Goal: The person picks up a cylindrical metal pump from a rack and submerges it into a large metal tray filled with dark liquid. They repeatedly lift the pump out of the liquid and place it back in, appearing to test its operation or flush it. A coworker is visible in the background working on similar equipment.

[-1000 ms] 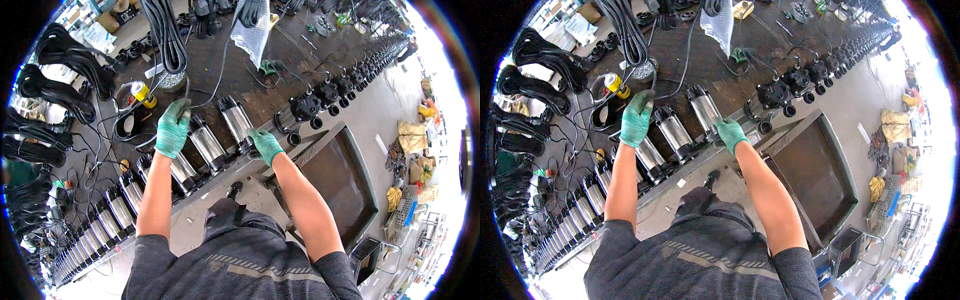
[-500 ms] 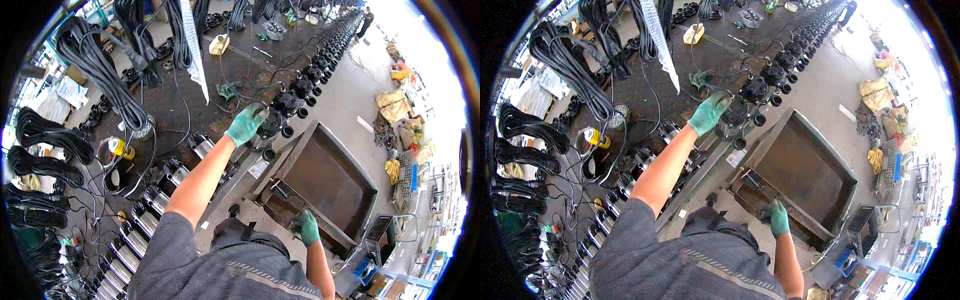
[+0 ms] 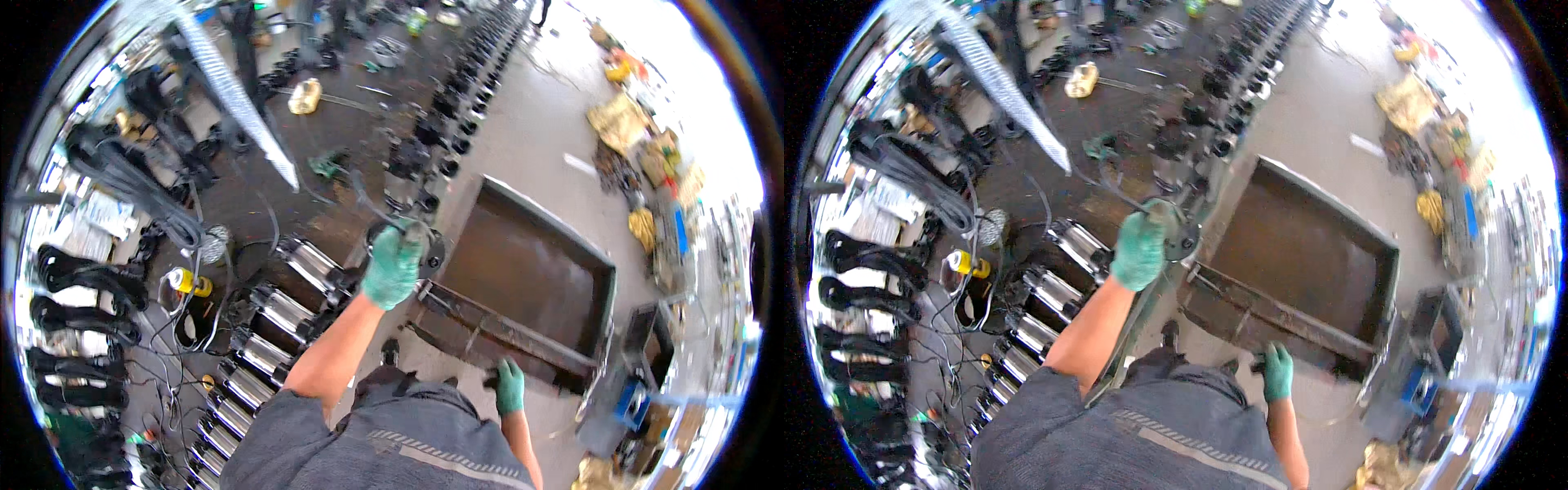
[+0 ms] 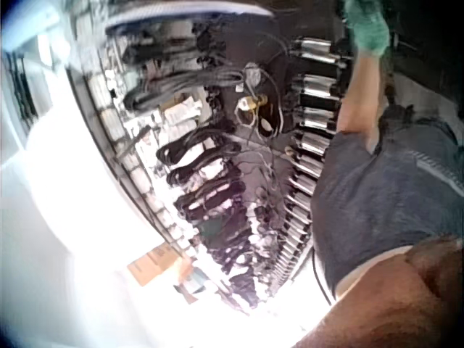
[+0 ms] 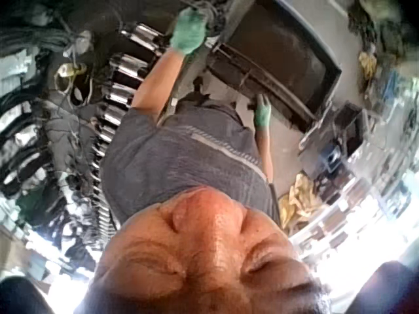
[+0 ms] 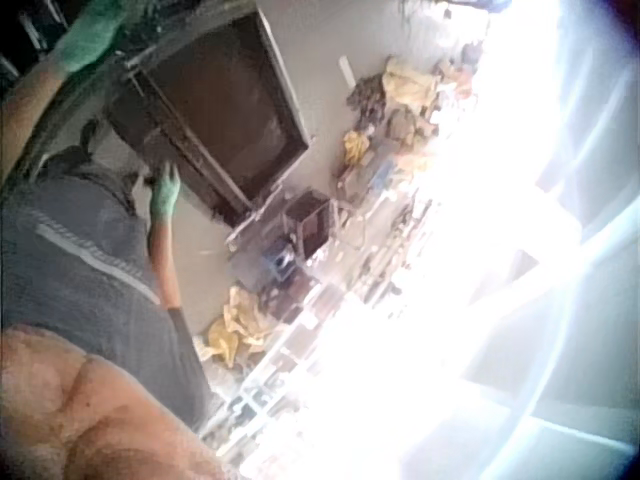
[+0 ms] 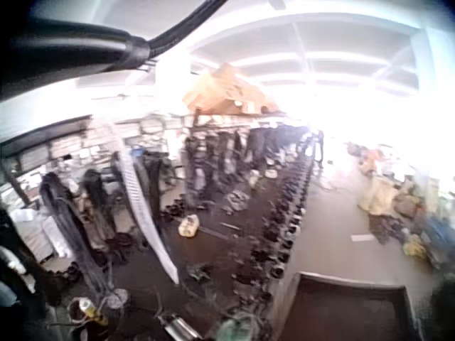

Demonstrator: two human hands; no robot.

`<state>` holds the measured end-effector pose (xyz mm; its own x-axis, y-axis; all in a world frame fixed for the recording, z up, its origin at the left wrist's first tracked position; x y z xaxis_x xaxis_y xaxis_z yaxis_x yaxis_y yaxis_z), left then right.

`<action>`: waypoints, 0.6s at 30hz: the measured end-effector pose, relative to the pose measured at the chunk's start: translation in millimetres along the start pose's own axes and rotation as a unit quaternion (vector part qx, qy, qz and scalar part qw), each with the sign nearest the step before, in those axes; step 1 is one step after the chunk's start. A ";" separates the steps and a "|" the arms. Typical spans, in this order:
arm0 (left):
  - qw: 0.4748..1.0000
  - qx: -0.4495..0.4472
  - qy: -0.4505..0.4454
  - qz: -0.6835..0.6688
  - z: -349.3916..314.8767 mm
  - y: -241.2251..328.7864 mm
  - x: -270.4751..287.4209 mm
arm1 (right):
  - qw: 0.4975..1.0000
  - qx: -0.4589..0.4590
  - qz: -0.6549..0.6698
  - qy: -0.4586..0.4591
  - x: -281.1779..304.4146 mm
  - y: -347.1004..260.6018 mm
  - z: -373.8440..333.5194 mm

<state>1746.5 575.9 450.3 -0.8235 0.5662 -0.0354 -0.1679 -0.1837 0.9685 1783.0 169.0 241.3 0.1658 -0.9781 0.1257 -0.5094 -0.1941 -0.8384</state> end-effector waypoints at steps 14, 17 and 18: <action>0.965 0.249 -0.085 -0.005 -155.8 -156.2 -65.5 | 0.982 0.085 -0.146 0.079 86.5 -64.3 12.4; 0.936 0.327 -0.127 0.032 -199.9 -218.1 -76.9 | 0.936 0.207 -0.264 0.110 115.0 -76.0 24.3; 0.934 0.328 -0.133 0.043 -211.3 -264.2 -76.8 | 0.917 0.248 -0.294 0.111 115.0 -85.1 24.8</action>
<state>1739.6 411.1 145.1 -0.6406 0.7674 0.0269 0.3326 0.2457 0.9105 1866.4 74.9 313.9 0.0849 -0.7178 0.6910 0.0685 -0.6877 -0.7228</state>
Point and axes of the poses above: each hand's wrist, its own z-axis towards the middle knuckle, its own x-axis out of the back of the hand, y = z × x, the point moved 8 cm from there along z, towards the middle knuckle, and after that the axes turned 11 degrees about y, right-handed, at the moved point
